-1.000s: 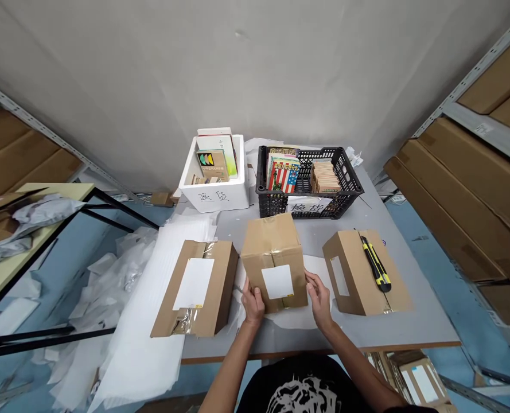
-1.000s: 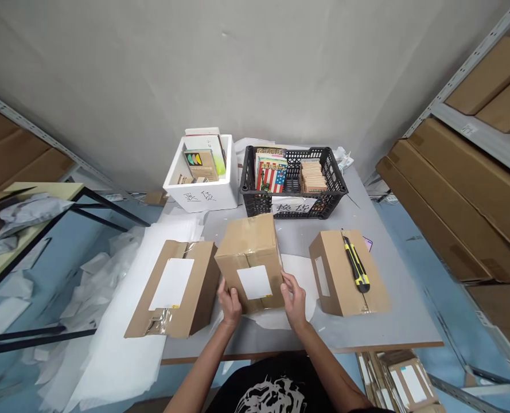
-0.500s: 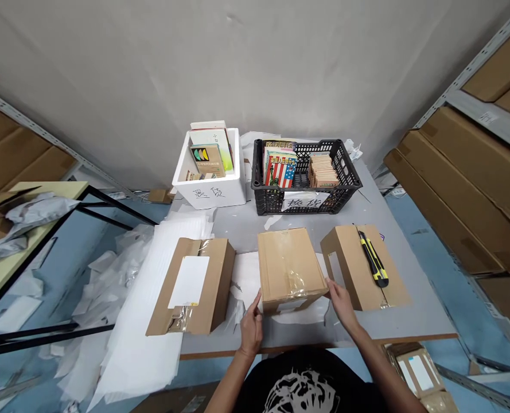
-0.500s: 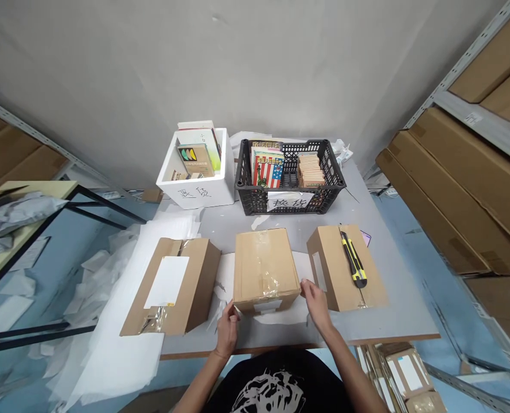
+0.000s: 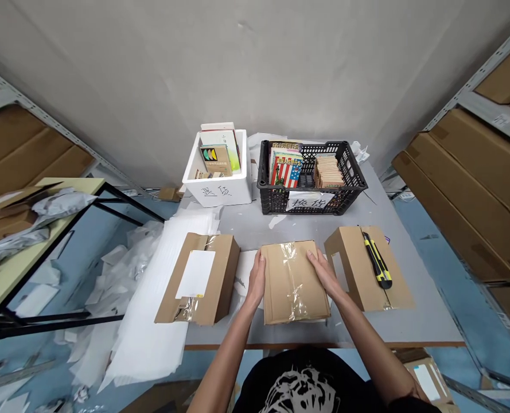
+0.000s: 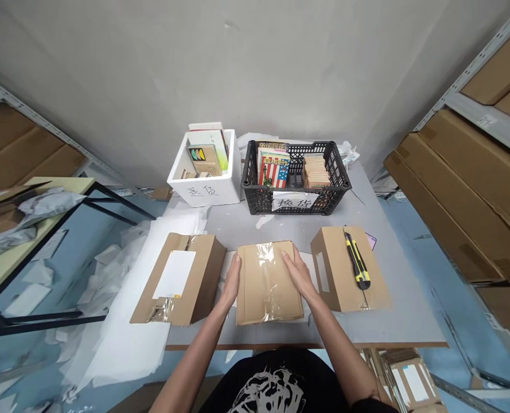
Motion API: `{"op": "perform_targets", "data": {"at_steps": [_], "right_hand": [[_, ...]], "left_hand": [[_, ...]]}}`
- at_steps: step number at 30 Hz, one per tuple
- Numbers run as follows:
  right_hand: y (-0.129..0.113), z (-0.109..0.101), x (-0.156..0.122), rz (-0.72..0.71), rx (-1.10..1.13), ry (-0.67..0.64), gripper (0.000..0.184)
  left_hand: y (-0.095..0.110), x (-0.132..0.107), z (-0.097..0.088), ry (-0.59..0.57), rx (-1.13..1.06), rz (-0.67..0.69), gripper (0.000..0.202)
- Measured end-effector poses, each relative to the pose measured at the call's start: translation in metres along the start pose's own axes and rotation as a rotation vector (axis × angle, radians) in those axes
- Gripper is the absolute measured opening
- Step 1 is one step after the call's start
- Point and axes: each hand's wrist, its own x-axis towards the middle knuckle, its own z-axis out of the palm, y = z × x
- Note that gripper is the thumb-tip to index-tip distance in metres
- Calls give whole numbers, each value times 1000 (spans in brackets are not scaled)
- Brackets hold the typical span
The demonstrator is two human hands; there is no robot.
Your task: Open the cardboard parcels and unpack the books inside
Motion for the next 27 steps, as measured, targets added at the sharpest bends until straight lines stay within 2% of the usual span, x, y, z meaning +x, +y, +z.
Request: {"op": "perform_targets", "data": {"at_steps": [3, 6, 10, 12, 15, 18, 19, 20, 24, 25, 27], "right_hand": [[-8, -2, -9, -36, -12, 31, 71], [-7, -3, -13, -188, -1, 75, 67], [14, -3, -11, -389, 100, 100, 62], [30, -5, -10, -370, 181, 82, 60], [56, -14, -13, -237, 196, 107, 52], [79, -25, -19, -75, 92, 133, 45], [84, -27, -20, -25, 60, 120, 43], [87, -27, -21, 14, 35, 105, 43], [84, -12, -21, 53, -133, 78, 51], [79, -5, -20, 57, -189, 84, 52], [66, 5, -21, 66, -286, 127, 55]], "left_hand": [[1, -6, 0, 29, -3, 105, 56], [-7, -8, 2, 93, 16, 291, 58], [-43, -8, 8, 163, 118, 636, 62], [-68, -12, 8, 112, 211, 740, 60], [-101, -28, 4, -62, 319, 777, 54], [-118, -49, 0, -257, 299, 700, 56], [-119, -54, 0, -283, 257, 637, 58], [-118, -58, 1, -273, 203, 546, 60], [-97, -52, 14, -79, 7, 44, 64], [-90, -47, 19, -68, -25, -39, 64], [-79, -38, 29, -83, -85, -111, 64]]}}
